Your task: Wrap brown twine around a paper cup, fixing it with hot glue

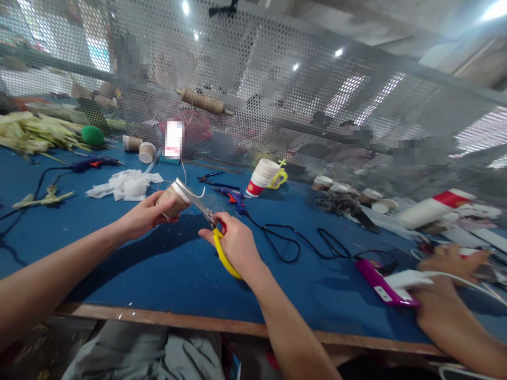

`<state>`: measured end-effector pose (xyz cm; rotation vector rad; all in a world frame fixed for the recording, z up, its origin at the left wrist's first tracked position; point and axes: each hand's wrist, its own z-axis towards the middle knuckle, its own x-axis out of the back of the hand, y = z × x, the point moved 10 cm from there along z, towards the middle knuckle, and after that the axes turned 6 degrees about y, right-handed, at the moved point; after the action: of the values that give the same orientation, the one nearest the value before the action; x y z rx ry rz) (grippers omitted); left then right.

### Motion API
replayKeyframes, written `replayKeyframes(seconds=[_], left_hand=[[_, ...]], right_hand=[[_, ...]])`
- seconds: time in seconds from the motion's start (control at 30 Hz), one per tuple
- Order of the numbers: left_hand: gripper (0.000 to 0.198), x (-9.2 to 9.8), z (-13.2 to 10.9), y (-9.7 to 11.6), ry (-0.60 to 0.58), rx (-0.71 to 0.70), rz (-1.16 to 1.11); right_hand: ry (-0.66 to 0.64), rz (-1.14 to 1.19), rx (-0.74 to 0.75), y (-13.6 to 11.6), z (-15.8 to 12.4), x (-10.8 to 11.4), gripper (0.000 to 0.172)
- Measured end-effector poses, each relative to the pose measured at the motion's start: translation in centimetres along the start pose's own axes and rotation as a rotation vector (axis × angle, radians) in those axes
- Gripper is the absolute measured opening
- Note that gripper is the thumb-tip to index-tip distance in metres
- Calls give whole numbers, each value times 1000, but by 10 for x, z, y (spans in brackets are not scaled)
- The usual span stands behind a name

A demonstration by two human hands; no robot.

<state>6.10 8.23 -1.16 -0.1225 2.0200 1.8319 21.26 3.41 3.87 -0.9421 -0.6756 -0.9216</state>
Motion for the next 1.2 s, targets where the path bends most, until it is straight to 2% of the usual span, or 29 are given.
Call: replayKeyframes(seconds=[0.07,0.23,0.47,0.97,1.07,1.2], left_hand=[[35,1,1,-3,-11,29,-26],[37,-8,0,-14,-129,179,-134],[30,-11,-3,-10,-133,110,-73],[34,-4,1,-4,-69,30,-24],[35,-3,2,-5,-66,51,-56],[41,-6,2,-14,-119,161,-121]], right_hand=[[6,0,-7,0,0,1,34],[0,10,-26,4,1,1,37],[-15,49,2,11,0,-10,50],[2,22,9,1,0,-1,36],[6,25,6,0,0,1,34],[-12,17,-4,1,0,0,34]])
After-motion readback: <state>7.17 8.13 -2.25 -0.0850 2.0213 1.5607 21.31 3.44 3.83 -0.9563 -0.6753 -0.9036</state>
